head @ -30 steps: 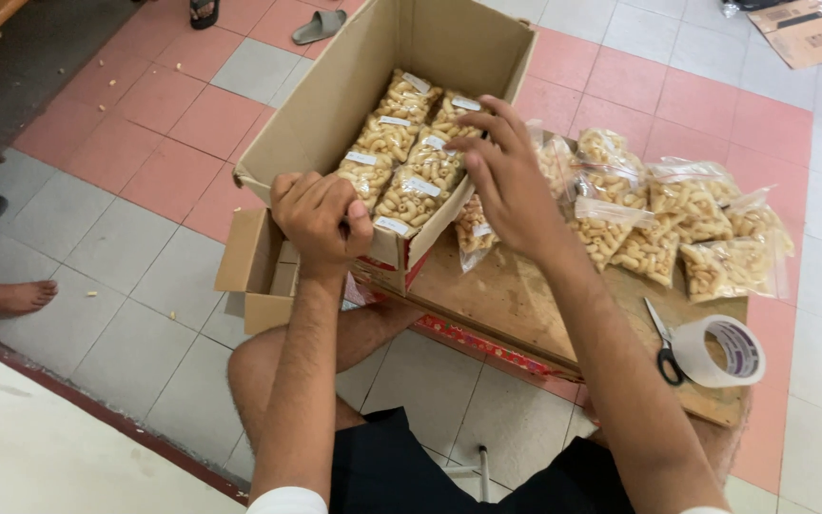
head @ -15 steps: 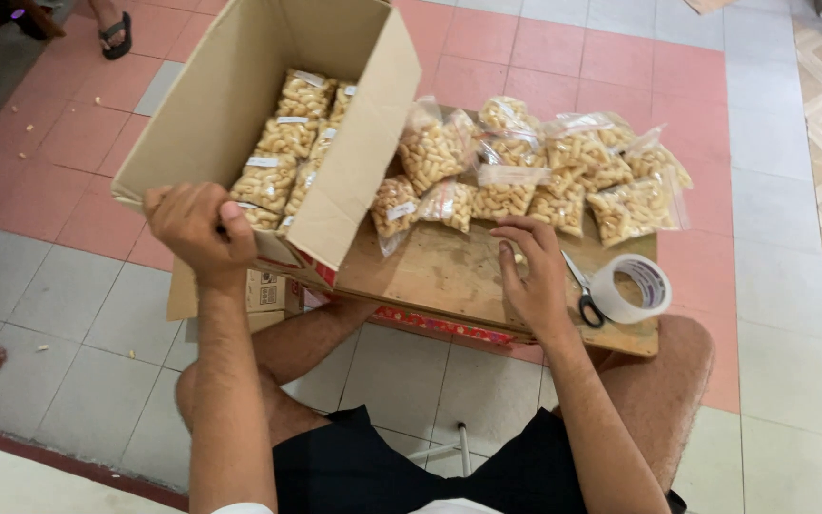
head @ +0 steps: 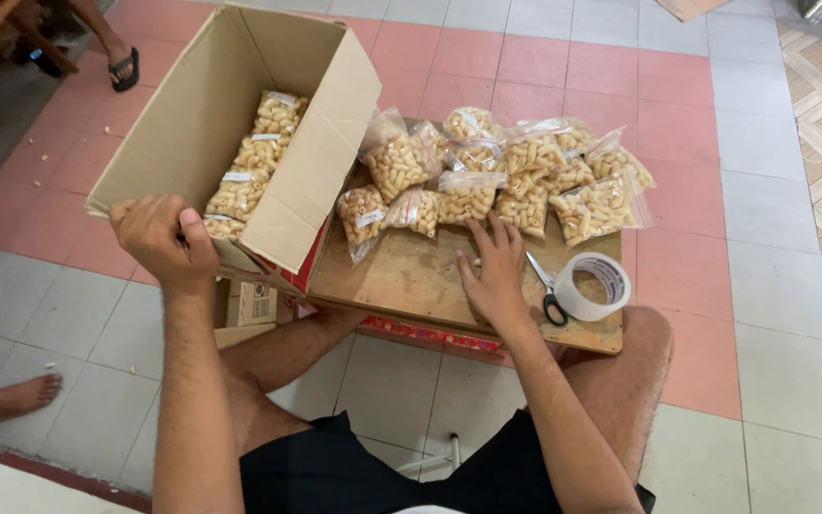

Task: The person packs small plastic bags of puffed snacks into a cardboard box. They pick up each bag from a pile on a wooden board, briefly inspect it, and place it into the box, repeating this process for multiple bags.

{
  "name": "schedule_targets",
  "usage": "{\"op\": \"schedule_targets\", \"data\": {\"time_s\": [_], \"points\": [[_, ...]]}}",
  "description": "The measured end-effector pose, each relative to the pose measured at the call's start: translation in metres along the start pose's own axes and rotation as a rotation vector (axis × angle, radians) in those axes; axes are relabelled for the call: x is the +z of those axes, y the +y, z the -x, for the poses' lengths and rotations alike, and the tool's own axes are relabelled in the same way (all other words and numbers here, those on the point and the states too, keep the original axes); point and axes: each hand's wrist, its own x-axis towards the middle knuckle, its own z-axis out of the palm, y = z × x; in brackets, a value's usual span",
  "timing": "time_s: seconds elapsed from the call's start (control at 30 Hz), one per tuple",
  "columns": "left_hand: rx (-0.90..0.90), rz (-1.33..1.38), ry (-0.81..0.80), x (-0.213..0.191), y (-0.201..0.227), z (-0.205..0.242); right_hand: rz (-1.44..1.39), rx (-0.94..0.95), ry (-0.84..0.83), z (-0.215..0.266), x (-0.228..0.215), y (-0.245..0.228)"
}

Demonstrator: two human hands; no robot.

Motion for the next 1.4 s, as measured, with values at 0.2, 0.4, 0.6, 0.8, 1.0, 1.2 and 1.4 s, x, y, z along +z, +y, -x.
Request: {"op": "schedule_targets", "data": {"time_s": [0.2, 0.4, 0.6, 0.8, 1.0, 1.2, 1.4], "points": [[-0.023, -0.017, -0.019, 0.003, -0.004, 0.003, -0.205, -0.079, 0.097, -0.003, -0.014, -0.005], [-0.033, -0.022, -0.031, 0.0, -0.003, 0.004, -0.293, -0.129, 0.15, 0.002, -0.029, -0.006], [-0.026, -0.027, -0.007, 0.002, -0.009, 0.007, -0.16, -0.084, 0.167, 0.003, -0.028, 0.007], [-0.024, -0.025, 0.006, 0.004, -0.011, 0.009, 0.03, -0.091, 0.095, 0.004, -0.032, 0.001], [-0.023, -0.022, -0.013, -0.001, -0.004, 0.006, 0.099, 0.001, -0.011, 0.003, -0.027, 0.0], [-0.045, -0.026, -0.033, -0.005, 0.003, 0.002, -0.042, -0.09, 0.064, -0.001, -0.024, -0.001], [-0.044, -0.03, -0.026, -0.002, 0.001, 0.005, -0.243, -0.13, 0.154, -0.002, -0.032, -0.008]]}}
